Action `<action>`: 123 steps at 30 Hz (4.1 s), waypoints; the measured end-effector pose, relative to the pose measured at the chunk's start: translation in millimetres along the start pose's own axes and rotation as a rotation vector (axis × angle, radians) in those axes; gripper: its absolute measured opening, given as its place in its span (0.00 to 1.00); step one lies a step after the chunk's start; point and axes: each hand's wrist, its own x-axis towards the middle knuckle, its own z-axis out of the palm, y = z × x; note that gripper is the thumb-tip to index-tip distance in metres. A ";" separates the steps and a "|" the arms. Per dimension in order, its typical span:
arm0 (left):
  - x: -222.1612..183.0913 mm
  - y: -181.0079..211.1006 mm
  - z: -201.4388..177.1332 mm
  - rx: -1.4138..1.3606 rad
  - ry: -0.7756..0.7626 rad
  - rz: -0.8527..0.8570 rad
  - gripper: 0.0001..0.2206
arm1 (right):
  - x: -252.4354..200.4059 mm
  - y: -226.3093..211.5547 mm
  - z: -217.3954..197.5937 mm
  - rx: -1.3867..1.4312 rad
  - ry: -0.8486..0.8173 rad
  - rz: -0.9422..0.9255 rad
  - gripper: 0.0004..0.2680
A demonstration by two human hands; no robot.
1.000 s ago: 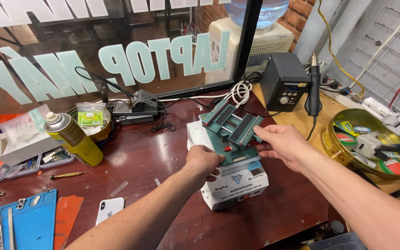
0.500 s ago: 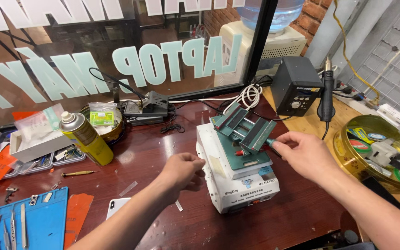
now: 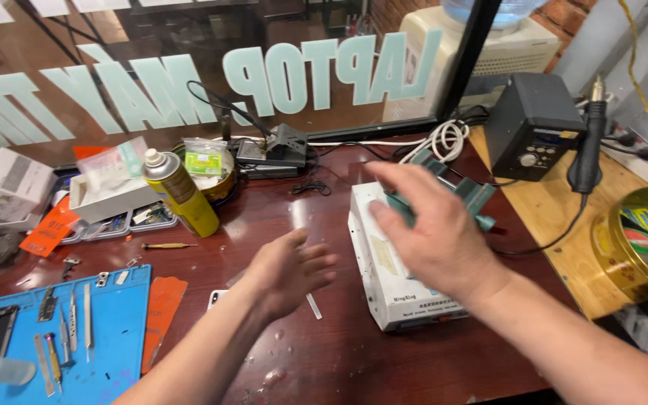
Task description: The person disassembles a smartphone on a blue mat, using a screwdriver and a metal spudger to remove screws and pry out internal components. They place the removed parts on the mat and later use a brush to clean a metal jig before placing the phone back into it.
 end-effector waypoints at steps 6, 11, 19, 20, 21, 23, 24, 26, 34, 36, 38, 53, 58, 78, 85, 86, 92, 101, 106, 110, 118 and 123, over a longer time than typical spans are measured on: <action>-30.7 4.0 78.1 -0.250 -0.335 0.116 0.24 | 20.0 -17.9 64.3 0.195 -0.063 -0.183 0.19; -56.1 11.7 86.9 -0.030 -0.186 0.197 0.19 | 34.8 17.7 70.3 0.131 -0.193 0.370 0.18; -61.4 2.2 40.7 0.430 0.366 0.232 0.08 | 22.5 34.1 93.9 0.480 -0.444 0.635 0.10; -63.3 3.2 36.0 0.419 0.400 0.236 0.07 | 26.9 32.8 97.6 0.544 -0.471 0.622 0.09; -65.8 6.2 31.5 0.394 0.415 0.272 0.07 | 31.5 28.4 104.1 0.608 -0.500 0.610 0.09; -75.4 13.2 22.0 0.346 0.450 0.335 0.06 | 38.5 15.3 117.8 0.694 -0.546 0.573 0.09; -80.7 18.8 17.2 0.335 0.477 0.361 0.06 | 46.5 6.1 126.5 0.713 -0.561 0.534 0.09; -95.4 29.9 3.8 0.318 0.530 0.406 0.05 | 58.3 -14.6 142.5 0.754 -0.598 0.503 0.09; -155.1 76.7 -79.8 0.219 0.543 0.487 0.05 | 84.4 -106.0 211.6 0.774 -0.622 0.477 0.08; -172.2 90.6 -108.9 0.257 0.561 0.482 0.05 | 88.1 -133.5 235.5 0.763 -0.591 0.465 0.08; -190.4 109.4 -142.2 0.299 0.578 0.490 0.06 | 93.3 -164.2 262.6 0.776 -0.585 0.465 0.09; -332.7 183.2 -522.2 0.432 1.330 0.255 0.12 | 134.6 -290.9 401.0 0.765 -0.590 0.576 0.14; -327.9 149.6 -561.4 0.959 1.432 -0.229 0.20 | 135.0 -289.2 421.5 0.708 -0.592 0.622 0.13; -341.9 158.0 -513.7 0.976 1.407 -0.117 0.23 | 124.5 -281.5 417.4 0.615 -0.600 0.682 0.13; -365.1 177.6 -431.8 0.303 0.898 0.206 0.12 | 100.4 -311.8 386.7 0.252 -0.533 -0.281 0.15; -367.5 181.4 -412.8 0.250 0.774 0.224 0.10 | 96.4 -318.9 380.2 0.239 -0.522 -0.313 0.16; -321.0 200.8 -279.9 0.310 0.316 0.223 0.09 | 89.6 -318.6 327.4 0.106 -0.227 -0.407 0.16; -220.8 166.1 -93.8 0.740 0.160 0.263 0.10 | 65.2 -207.0 181.1 -0.154 0.007 -0.327 0.10; -160.1 128.5 1.4 0.562 0.012 0.321 0.20 | 48.4 -93.5 86.0 -0.341 0.104 -0.262 0.09; -106.3 86.4 66.6 0.759 0.104 0.592 0.28 | 55.9 3.2 -25.8 -0.110 0.340 0.158 0.07; -26.3 -5.3 169.0 1.445 0.270 0.670 0.47 | 63.9 109.4 -86.9 0.129 0.071 0.474 0.07; -9.9 -20.3 180.5 1.469 0.363 0.739 0.47 | 68.8 124.5 -103.4 -0.360 0.234 0.212 0.09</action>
